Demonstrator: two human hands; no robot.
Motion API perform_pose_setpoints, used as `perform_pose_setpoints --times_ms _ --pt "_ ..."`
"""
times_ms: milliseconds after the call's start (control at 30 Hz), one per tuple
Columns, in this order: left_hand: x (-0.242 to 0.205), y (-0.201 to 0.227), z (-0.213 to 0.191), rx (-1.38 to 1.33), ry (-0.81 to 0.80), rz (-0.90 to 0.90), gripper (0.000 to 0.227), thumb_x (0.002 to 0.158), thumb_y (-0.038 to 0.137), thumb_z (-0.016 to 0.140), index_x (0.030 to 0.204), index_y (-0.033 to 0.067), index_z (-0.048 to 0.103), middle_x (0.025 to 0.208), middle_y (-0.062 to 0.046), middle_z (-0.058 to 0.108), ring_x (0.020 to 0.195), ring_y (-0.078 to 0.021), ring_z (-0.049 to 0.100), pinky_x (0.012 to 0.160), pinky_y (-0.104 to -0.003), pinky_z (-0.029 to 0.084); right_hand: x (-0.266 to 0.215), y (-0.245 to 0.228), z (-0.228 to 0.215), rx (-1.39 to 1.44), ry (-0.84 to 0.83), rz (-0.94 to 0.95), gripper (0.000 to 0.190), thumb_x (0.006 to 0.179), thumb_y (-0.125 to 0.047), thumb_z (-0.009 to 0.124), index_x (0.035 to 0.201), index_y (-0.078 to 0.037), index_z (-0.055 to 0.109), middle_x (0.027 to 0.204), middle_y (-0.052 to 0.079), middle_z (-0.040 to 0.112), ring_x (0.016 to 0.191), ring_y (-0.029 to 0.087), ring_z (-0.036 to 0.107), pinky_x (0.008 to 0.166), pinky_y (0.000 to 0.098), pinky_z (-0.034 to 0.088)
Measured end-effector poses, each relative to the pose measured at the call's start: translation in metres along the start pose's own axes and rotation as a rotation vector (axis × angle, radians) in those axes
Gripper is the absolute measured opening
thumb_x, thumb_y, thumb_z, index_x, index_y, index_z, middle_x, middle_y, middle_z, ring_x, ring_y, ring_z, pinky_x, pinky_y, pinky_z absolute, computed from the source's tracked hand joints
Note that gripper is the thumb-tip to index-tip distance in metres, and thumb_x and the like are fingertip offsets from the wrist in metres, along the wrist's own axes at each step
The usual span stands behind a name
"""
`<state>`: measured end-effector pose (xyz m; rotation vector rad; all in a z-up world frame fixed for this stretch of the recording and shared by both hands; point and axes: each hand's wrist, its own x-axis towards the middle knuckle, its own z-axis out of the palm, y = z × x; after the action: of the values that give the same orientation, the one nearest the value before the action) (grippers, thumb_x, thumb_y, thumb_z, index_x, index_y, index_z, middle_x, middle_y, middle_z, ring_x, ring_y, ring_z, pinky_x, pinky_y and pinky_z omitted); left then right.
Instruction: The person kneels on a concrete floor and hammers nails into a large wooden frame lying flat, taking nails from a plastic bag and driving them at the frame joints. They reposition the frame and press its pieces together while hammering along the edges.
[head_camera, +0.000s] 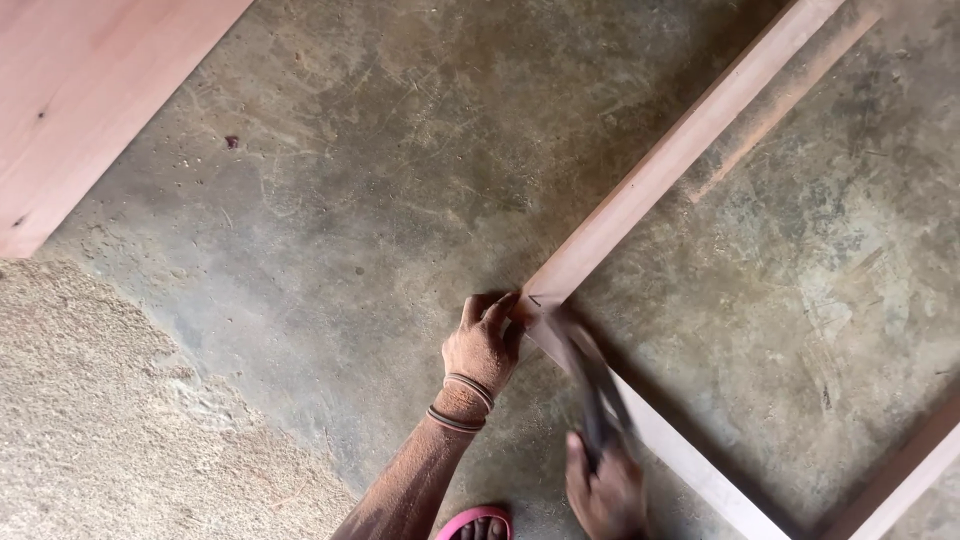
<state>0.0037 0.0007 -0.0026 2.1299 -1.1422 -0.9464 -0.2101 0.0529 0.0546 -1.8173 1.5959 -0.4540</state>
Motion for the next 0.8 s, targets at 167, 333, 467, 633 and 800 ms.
perform_pose_setpoints --times_ms 167,333,467,633,800 --pt "0.002 -0.001 0.003 -0.012 0.003 0.002 0.04 0.09 0.031 0.07 0.129 0.0233 0.068 0.129 -0.003 0.062 0.093 -0.03 0.073 0.072 -0.044 0.062 0.003 0.033 0.011 -0.083 -0.071 0.029 0.027 0.092 -0.024 0.07 0.106 -0.001 0.066 0.072 0.007 0.071 0.059 0.013 0.07 0.053 0.029 0.058" --pt "0.001 0.002 0.0 -0.004 0.008 -0.011 0.039 0.092 0.032 0.07 0.129 0.0234 0.068 0.13 -0.001 0.062 0.095 -0.0288 0.073 0.072 -0.044 0.062 -0.03 0.103 0.021 -0.147 -0.109 0.261 0.028 0.095 -0.032 0.065 0.111 -0.01 0.07 0.067 0.005 0.065 0.055 0.014 0.063 0.046 0.0268 0.052" --pt "0.001 0.003 -0.003 0.01 -0.009 -0.004 0.039 0.092 0.033 0.07 0.129 0.0231 0.067 0.13 -0.001 0.062 0.095 -0.0286 0.073 0.072 -0.044 0.062 -0.021 0.062 0.021 -0.152 -0.123 0.279 0.031 0.096 -0.033 0.064 0.113 -0.008 0.07 0.067 0.004 0.068 0.053 0.015 0.066 0.047 0.0278 0.054" --pt "0.0 -0.003 0.005 -0.011 0.004 0.008 0.039 0.091 0.032 0.071 0.128 0.024 0.068 0.129 -0.002 0.062 0.097 -0.03 0.072 0.075 -0.045 0.061 0.005 0.015 0.024 -0.085 -0.083 0.095 0.033 0.094 -0.03 0.069 0.105 0.001 0.068 0.068 0.006 0.071 0.055 0.017 0.072 0.05 0.0295 0.057" --pt "-0.001 0.002 -0.001 -0.007 0.006 -0.009 0.038 0.09 0.03 0.071 0.127 0.0241 0.068 0.13 -0.001 0.063 0.096 -0.0297 0.072 0.074 -0.045 0.061 -0.005 -0.006 0.01 0.104 0.12 -0.216 0.039 0.098 -0.025 0.062 0.116 0.009 0.055 0.087 0.015 0.066 0.067 0.021 0.07 0.055 0.0314 0.059"
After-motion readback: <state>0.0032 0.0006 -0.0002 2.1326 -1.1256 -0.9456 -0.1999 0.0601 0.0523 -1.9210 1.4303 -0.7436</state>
